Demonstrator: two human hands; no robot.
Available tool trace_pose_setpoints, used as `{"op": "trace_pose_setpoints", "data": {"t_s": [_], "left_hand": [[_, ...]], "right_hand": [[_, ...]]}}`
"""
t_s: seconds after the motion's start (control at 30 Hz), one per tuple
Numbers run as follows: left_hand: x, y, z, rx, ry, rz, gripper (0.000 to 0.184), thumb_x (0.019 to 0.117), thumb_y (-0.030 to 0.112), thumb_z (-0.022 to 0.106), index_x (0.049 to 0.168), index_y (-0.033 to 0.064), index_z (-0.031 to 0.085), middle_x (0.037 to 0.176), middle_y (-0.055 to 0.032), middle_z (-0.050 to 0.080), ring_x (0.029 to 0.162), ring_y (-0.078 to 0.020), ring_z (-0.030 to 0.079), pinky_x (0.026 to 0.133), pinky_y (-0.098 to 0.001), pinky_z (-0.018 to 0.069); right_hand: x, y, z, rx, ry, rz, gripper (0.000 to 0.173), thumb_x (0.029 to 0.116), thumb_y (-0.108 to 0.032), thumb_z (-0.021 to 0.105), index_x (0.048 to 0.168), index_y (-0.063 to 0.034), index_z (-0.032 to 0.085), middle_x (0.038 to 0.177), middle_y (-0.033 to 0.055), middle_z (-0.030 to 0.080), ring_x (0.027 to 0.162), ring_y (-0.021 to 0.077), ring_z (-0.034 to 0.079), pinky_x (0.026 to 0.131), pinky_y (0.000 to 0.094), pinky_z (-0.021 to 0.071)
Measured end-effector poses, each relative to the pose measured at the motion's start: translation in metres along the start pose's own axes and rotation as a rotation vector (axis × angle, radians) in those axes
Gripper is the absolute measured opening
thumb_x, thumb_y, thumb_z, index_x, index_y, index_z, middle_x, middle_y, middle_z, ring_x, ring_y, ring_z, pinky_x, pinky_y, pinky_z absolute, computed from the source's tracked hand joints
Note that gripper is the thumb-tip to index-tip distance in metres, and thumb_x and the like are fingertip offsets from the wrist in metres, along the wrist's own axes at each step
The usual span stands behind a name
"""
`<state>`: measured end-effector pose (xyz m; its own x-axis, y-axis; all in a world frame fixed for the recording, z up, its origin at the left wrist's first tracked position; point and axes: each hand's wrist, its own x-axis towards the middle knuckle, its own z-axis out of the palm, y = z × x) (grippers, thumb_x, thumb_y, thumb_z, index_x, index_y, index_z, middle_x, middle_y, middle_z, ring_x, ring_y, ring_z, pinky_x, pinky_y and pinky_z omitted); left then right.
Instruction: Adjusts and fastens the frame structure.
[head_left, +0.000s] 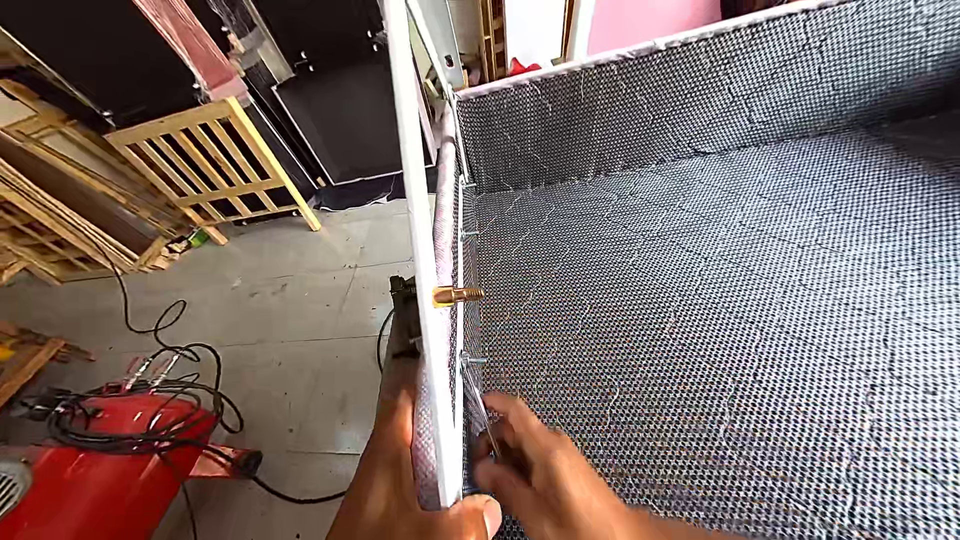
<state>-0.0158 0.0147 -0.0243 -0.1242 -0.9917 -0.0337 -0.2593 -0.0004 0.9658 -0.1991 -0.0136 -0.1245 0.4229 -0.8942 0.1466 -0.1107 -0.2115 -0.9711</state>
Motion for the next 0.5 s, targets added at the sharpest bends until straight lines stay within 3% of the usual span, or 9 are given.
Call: {"op": "trace_pose_setpoints", "data": {"t_s": [0.07,0.13,0.17,0.23,0.3,0.33,0.4,0.47,0.5], "left_hand": [[0.0,-0.002,0.0,-0.016,-0.001,0.014,0.094,0.0706,0.024,0.082,0.144,-0.009,0.034,0.123,-0.0043,0.064,0.111,-0.0021,0.065,0.096,-0.0222,0.0563],[0.001,-0.005,0.0,-0.038,-0.014,0.039,0.092,0.0714,0.027,0.084,0.142,-0.0079,0.037,0.122,-0.0031,0.066,0.11,-0.0027,0.066,0.095,-0.0233,0.0574],[0.002,-0.007,0.0,-0.055,-0.024,0.051,0.092,0.0721,0.029,0.085,0.142,-0.008,0.038,0.122,-0.0035,0.066,0.11,-0.004,0.066,0.096,-0.0245,0.0575],[0.002,-0.014,-0.001,-0.125,-0.05,0.107,0.091,0.0796,0.042,0.083,0.143,-0.0061,0.039,0.124,-0.003,0.066,0.113,-0.0056,0.065,0.099,-0.0266,0.0564],[0.002,-0.02,-0.003,-0.21,-0.056,0.164,0.087,0.093,0.063,0.059,0.152,0.0025,0.039,0.136,0.0051,0.064,0.124,-0.0004,0.059,0.109,-0.026,0.0489],[0.004,-0.018,-0.002,-0.232,-0.03,0.155,0.079,0.0986,0.063,0.046,0.152,0.0063,0.041,0.137,0.0096,0.064,0.126,0.0028,0.057,0.112,-0.0247,0.0458],[0.016,-0.003,-0.001,-0.108,0.104,0.076,0.044,0.1106,0.038,0.037,0.132,0.0056,0.058,0.109,0.0125,0.071,0.103,0.0061,0.065,0.094,-0.0197,0.0554],[0.038,0.01,-0.005,-0.012,0.134,-0.081,0.021,0.0955,0.015,0.058,0.109,0.0045,0.07,0.086,0.0026,0.072,0.077,-0.0046,0.069,0.07,-0.0246,0.0591],[0.046,0.013,-0.009,0.043,0.106,-0.159,0.023,0.0841,0.013,0.071,0.105,0.0048,0.071,0.084,-0.0014,0.073,0.074,-0.0096,0.07,0.067,-0.0277,0.0602]], "right_hand": [[-0.026,-0.032,0.0,0.095,0.003,-0.042,0.07,0.0935,-0.005,0.071,0.154,0.0039,0.036,0.148,0.0179,0.052,0.086,0.0148,0.072,0.076,0.0326,0.0634],[-0.031,-0.05,-0.009,0.144,0.04,-0.179,0.043,0.0901,-0.004,0.075,0.13,0.0065,0.062,0.155,0.0252,0.04,0.098,0.0175,0.071,0.082,0.0321,0.0639],[-0.026,-0.055,-0.014,0.174,0.065,-0.266,0.029,0.0896,-0.005,0.075,0.116,0.0053,0.069,0.147,0.0255,0.049,0.1,0.0188,0.07,0.083,0.0327,0.0636],[-0.004,-0.056,-0.024,0.259,0.096,-0.448,0.021,0.0913,-0.004,0.072,0.112,0.0023,0.069,0.121,0.0175,0.065,0.096,0.0194,0.071,0.081,0.0348,0.0643],[0.025,-0.061,-0.034,0.313,0.14,-0.501,0.02,0.0942,-0.001,0.065,0.114,0.0001,0.068,0.104,0.0093,0.07,0.083,0.0135,0.071,0.073,0.0305,0.0642],[0.038,-0.065,-0.041,0.308,0.171,-0.486,0.022,0.0933,0.0,0.063,0.114,-0.0016,0.069,0.096,0.006,0.071,0.074,0.01,0.069,0.067,0.0268,0.0621],[0.064,-0.07,-0.054,0.271,0.235,-0.433,0.025,0.0906,0.001,0.061,0.113,-0.0052,0.069,0.09,0.0022,0.07,0.067,0.0069,0.064,0.06,0.0223,0.0568],[0.093,-0.064,-0.065,0.315,0.28,-0.361,0.03,0.0887,0.003,0.059,0.118,-0.0036,0.064,0.089,0.0055,0.068,0.063,0.0114,0.062,0.053,0.0253,0.0546],[0.109,-0.056,-0.07,0.35,0.296,-0.31,0.036,0.0904,0.004,0.059,0.126,-0.0038,0.059,0.087,0.007,0.067,0.062,0.0129,0.061,0.051,0.0263,0.0527]]}}
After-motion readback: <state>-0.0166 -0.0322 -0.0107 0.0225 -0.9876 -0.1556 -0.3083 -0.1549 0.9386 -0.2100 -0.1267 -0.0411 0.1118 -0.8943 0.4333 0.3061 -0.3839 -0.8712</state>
